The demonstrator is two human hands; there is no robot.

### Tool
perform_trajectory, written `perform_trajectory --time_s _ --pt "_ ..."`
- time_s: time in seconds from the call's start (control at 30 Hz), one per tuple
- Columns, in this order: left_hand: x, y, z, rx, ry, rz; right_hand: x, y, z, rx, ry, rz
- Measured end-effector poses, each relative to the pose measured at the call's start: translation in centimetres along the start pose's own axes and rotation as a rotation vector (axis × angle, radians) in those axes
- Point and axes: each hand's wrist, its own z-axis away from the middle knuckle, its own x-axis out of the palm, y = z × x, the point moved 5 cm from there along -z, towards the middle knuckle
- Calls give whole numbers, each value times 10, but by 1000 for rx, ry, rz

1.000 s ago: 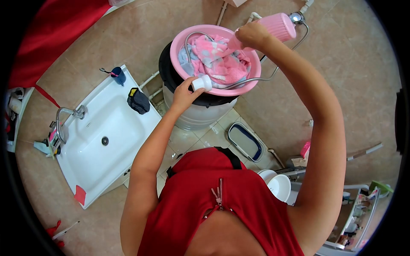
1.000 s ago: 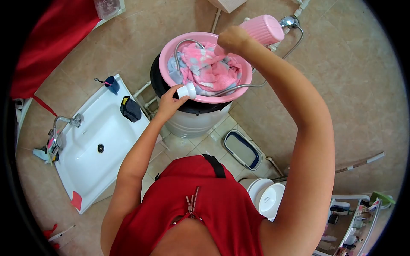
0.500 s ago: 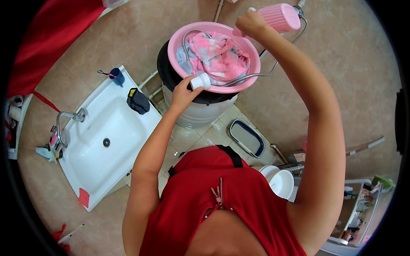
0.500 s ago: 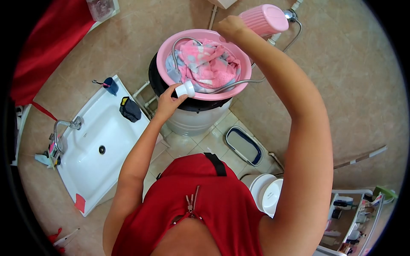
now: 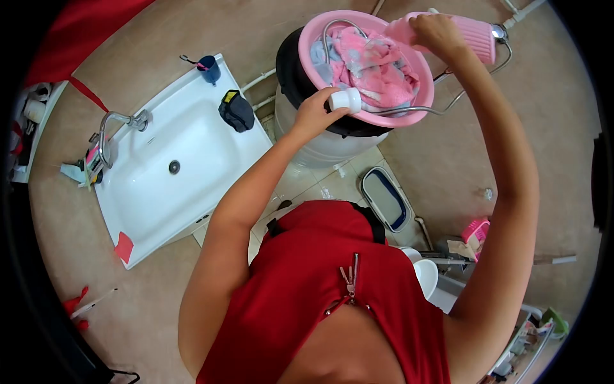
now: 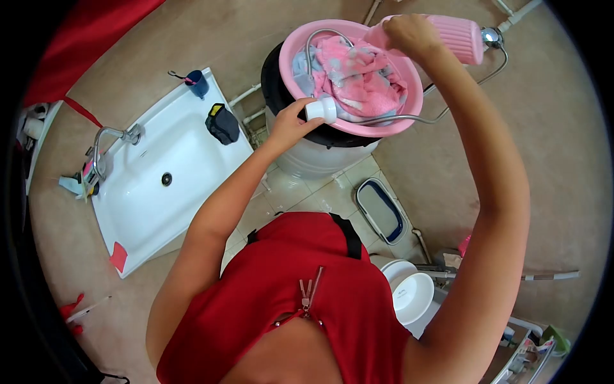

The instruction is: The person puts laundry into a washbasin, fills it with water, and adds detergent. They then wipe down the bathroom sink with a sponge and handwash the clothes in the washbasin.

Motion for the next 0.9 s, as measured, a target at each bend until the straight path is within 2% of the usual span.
perform_trajectory --time_s 0.1,0.13,0.27,0.4,0.5,0.57,0.6,0.7,0.73,0.83,0.9 --pt "3 -3 0 -25 -12 -14 9 16 -6 55 -207 34" --pt "4 -5 -1 -39 -17 -21 1 12 -3 0 -267 73" --pt "4 -4 0 -40 20 55 1 3 4 -74 -331 111" --pt "6 -4 -1 -47 21 74 -3 -4 5 -110 -211 -5" --pt "4 -2 -2 -91 -44 28 -11 1 -2 3 -137 -34" --pt "5 -4 -2 -83 -42 51 -1 10 -16 -92 -128 136" --pt "5 -4 -1 -81 -41 64 0 11 -22 -141 -126 221" --pt "5 -4 0 -89 -39 75 3 26 -30 102 -148 170" --pt "5 -4 0 -90 -36 85 6 28 -30 112 -137 189" --pt "5 -4 1 -87 -26 105 6 26 -20 103 -356 232" --pt "4 -3 1 -81 -27 101 7 24 -7 122 -297 121"
